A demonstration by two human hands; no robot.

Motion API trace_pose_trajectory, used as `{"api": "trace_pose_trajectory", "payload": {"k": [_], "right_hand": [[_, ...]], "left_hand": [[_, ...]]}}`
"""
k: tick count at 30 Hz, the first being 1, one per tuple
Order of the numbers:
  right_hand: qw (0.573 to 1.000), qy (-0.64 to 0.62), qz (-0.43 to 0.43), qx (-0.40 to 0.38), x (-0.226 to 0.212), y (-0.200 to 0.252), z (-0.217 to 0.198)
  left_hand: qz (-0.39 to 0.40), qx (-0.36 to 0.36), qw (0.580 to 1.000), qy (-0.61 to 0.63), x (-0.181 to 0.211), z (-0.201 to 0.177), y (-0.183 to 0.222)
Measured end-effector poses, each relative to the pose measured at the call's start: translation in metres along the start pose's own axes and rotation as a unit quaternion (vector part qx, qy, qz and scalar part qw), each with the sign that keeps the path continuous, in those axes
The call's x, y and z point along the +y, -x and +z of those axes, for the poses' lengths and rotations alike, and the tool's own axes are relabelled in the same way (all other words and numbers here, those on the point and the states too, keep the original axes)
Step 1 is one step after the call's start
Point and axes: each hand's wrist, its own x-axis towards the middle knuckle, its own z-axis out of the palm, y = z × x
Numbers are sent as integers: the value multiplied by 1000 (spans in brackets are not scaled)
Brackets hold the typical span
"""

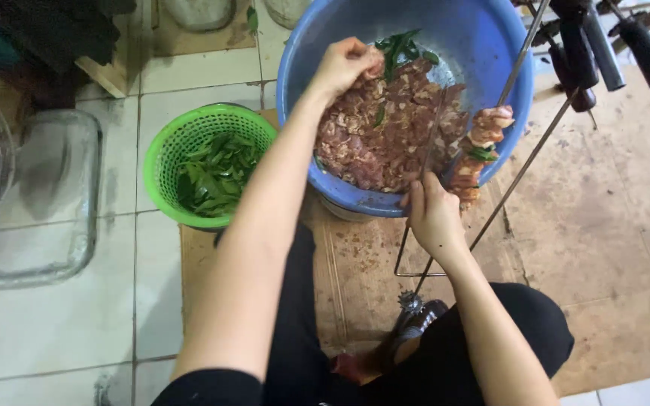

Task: The person sits on the floor and threads pieces of marinated meat, occasionally with green leaves, onto long metal skewers held across their lap. They take meat from a large blue basin, press it onto the skewer tip, and slide it down, filling multiple skewers.

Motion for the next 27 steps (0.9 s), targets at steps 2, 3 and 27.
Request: {"api": "trace_pose_trajectory", "payload": {"k": [2, 3, 27], "right_hand": [[1000, -4, -20, -14, -3, -5, 1], [999, -18, -19, -19, -6, -7, 1], [999, 20, -21, -39, -5, -4, -4]], "left_hand": [[-27, -62, 982, 177, 26, -25, 19], [-52, -111, 976, 181, 41, -31, 31], [0, -111, 993, -40, 88, -3, 71]]}}
